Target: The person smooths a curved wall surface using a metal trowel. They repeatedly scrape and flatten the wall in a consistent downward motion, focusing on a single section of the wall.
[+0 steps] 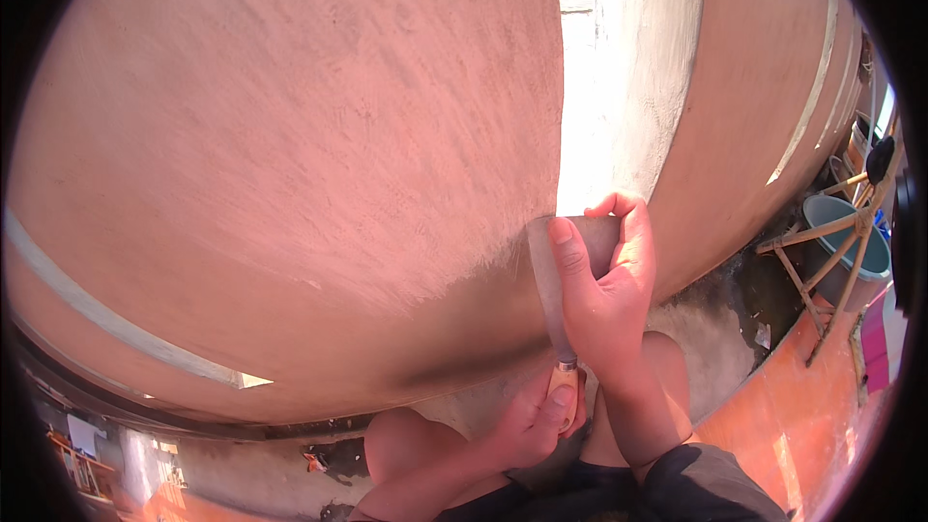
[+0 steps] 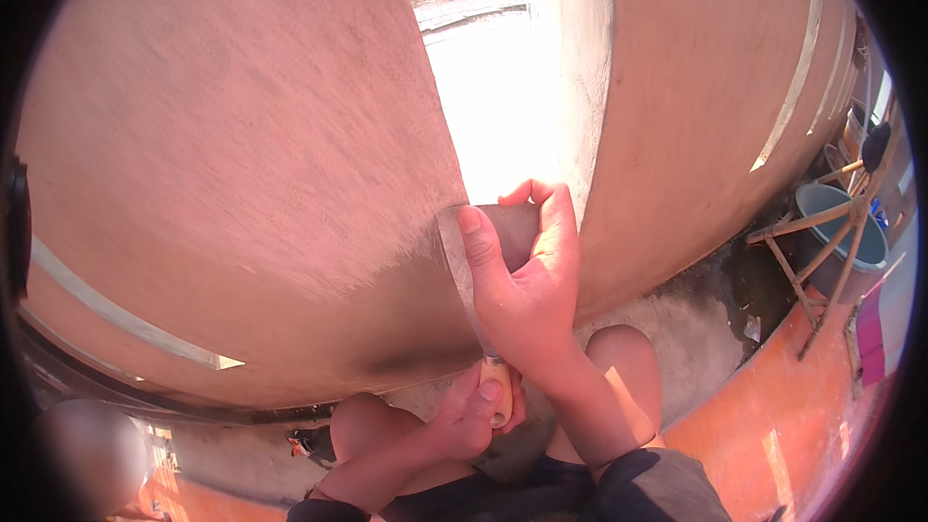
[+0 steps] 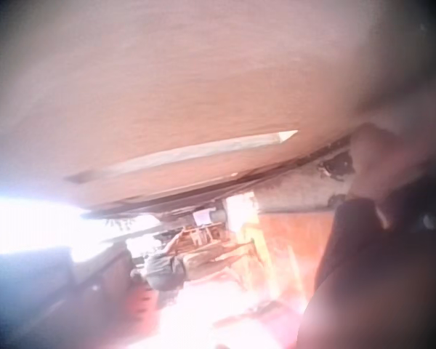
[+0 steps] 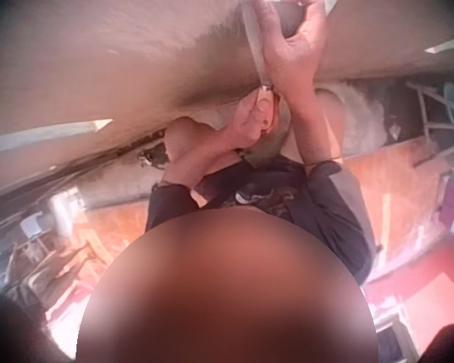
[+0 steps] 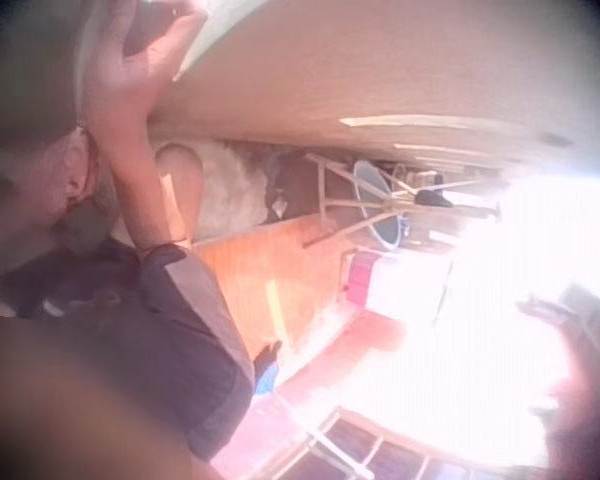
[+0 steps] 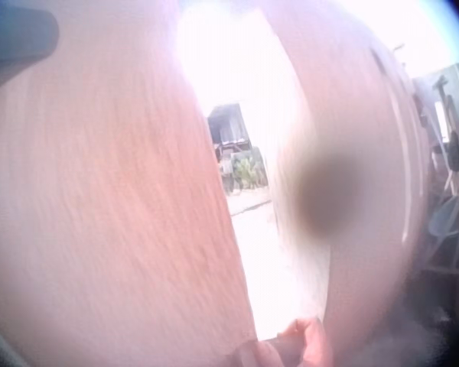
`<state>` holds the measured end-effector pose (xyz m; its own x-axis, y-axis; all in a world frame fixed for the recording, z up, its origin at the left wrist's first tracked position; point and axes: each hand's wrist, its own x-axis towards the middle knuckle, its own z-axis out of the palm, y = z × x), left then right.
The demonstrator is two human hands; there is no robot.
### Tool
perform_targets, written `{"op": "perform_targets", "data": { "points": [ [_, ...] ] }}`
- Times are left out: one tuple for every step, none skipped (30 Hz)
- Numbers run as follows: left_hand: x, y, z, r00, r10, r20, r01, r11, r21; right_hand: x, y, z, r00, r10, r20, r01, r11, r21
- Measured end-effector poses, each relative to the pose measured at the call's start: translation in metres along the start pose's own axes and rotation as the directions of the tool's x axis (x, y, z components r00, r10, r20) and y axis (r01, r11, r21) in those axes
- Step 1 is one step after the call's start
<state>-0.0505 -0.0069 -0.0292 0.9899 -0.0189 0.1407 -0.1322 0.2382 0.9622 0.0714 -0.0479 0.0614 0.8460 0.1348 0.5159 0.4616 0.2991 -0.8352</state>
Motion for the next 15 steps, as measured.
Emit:
{"op": "perform_targets", "data": {
  "points": [
    [0.000, -0.002, 0.004, 1.000, -0.022, 0.006, 0.022, 0.999, -0.026, -0.003, 0.003, -0.003, 1.000, 0.021, 0.014, -0.021, 1.000, -0.013],
    [0.001, -0.001, 0.003, 1.000, 0.009, 0.001, -0.009, 1.000, -0.008, -0.002, 0.005, -0.003, 1.000, -0.020, 0.020, 0.021, 0.999, -0.034],
    [0.003, 0.002, 0.000, 0.999, 0.039, -0.004, -0.039, 0.999, 0.011, 0.001, 0.002, -0.004, 1.000, -0.001, 0.026, 0.000, 1.000, 0.010],
    [0.002, 0.005, -0.003, 0.998, 0.057, -0.024, -0.056, 0.998, 0.026, 0.004, -0.007, 0.004, 0.999, 0.037, 0.040, -0.039, 0.998, 0.057],
    [0.004, 0.008, -0.003, 0.998, 0.066, -0.013, -0.066, 0.997, 0.030, 0.008, -0.015, 0.008, 0.997, 0.071, 0.040, -0.075, 0.993, 0.095],
    [0.006, 0.012, -0.003, 0.997, 0.076, -0.002, -0.076, 0.997, 0.032, 0.009, -0.014, 0.010, 1.000, 0.026, 0.015, -0.028, 0.995, 0.095],
    [0.008, 0.016, -0.004, 0.996, 0.094, 0.012, -0.094, 0.994, 0.046, 0.007, -0.009, 0.006, 1.000, 0.018, -0.010, -0.017, 0.999, 0.046],
    [0.004, 0.013, -0.002, 0.998, 0.056, 0.005, -0.056, 0.998, 0.033, 0.002, 0.002, 0.001, 1.000, 0.007, -0.027, -0.007, 1.000, 0.006],
    [-0.002, 0.005, 0.003, 1.000, 0.017, 0.000, -0.017, 1.000, 0.018, -0.004, 0.007, -0.002, 0.999, -0.004, -0.044, 0.003, 0.999, -0.034],
    [-0.005, 0.001, 0.006, 1.000, -0.024, -0.005, 0.024, 1.000, -0.010, -0.009, 0.007, -0.004, 0.999, -0.007, -0.046, 0.003, 0.997, -0.072],
    [-0.006, -0.001, 0.005, 1.000, -0.014, -0.001, 0.014, 1.000, -0.016, -0.009, 0.004, -0.004, 0.999, 0.046, -0.018, -0.047, 0.998, -0.040],
    [-0.005, -0.001, 0.004, 1.000, -0.005, 0.002, 0.005, 1.000, -0.023, -0.009, -0.002, -0.004, 0.995, 0.098, 0.011, -0.097, 0.995, -0.009],
    [-0.005, -0.002, 0.005, 1.000, -0.002, 0.009, 0.003, 0.999, -0.038, -0.010, -0.004, -0.006, 0.987, 0.155, 0.037, -0.156, 0.988, 0.011],
    [-0.005, -0.002, 0.005, 1.000, 0.000, 0.001, 0.000, 1.000, -0.028, -0.010, -0.002, -0.007, 0.993, 0.113, 0.020, -0.113, 0.994, -0.013],
    [-0.004, -0.002, 0.004, 1.000, 0.002, -0.007, -0.003, 1.000, -0.018, -0.009, 0.002, -0.006, 0.998, 0.070, 0.006, -0.070, 0.997, -0.038]
  ]
}}
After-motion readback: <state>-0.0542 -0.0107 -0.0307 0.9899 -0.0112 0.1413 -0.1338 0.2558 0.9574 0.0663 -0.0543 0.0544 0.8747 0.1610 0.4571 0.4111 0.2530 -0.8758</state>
